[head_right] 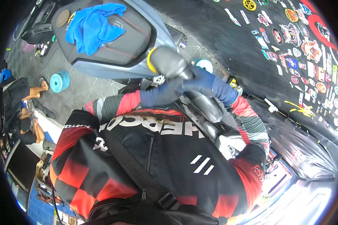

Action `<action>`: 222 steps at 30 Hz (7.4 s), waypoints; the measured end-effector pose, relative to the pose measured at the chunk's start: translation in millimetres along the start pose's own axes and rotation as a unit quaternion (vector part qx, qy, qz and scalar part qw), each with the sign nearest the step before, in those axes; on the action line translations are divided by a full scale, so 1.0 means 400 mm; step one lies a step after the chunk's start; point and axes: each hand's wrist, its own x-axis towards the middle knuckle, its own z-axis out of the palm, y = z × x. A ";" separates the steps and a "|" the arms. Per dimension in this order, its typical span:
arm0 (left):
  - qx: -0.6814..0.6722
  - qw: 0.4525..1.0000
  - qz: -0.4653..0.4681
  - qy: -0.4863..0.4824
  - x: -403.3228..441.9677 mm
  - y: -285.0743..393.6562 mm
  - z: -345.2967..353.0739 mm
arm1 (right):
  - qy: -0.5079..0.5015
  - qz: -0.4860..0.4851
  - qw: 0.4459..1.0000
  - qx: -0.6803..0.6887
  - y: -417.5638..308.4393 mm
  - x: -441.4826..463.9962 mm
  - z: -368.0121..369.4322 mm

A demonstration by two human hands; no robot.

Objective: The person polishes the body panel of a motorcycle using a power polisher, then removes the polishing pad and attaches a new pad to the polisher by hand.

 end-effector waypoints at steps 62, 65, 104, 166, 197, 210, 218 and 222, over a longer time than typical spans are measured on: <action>-0.108 0.994 -0.019 -0.015 -0.031 0.026 -0.009 | 0.022 -0.024 0.999 0.018 0.001 0.000 0.056; -0.068 0.997 0.016 -0.023 -0.055 0.042 0.021 | -0.102 0.022 0.994 0.026 -0.074 -0.004 0.057; -0.141 0.989 0.008 0.048 0.011 0.126 0.060 | 0.029 0.014 0.994 0.107 -0.042 0.011 0.013; -0.045 0.983 -0.180 0.002 -0.076 0.209 0.219 | -0.042 -0.039 0.934 0.352 0.151 -0.056 0.105; -0.096 0.989 0.078 -0.078 0.011 0.059 -0.027 | 0.077 -0.040 0.996 0.024 0.049 0.028 0.041; -0.153 0.988 -0.012 -0.015 0.014 0.051 0.001 | 0.089 -0.077 0.982 -0.146 0.030 -0.010 0.033; -0.064 0.993 -0.090 -0.038 -0.129 0.142 0.055 | 0.134 0.017 0.973 0.189 -0.011 -0.051 0.197; 0.058 0.979 -0.162 -0.112 -0.221 0.217 0.078 | 0.081 0.063 0.986 0.131 -0.023 -0.064 0.257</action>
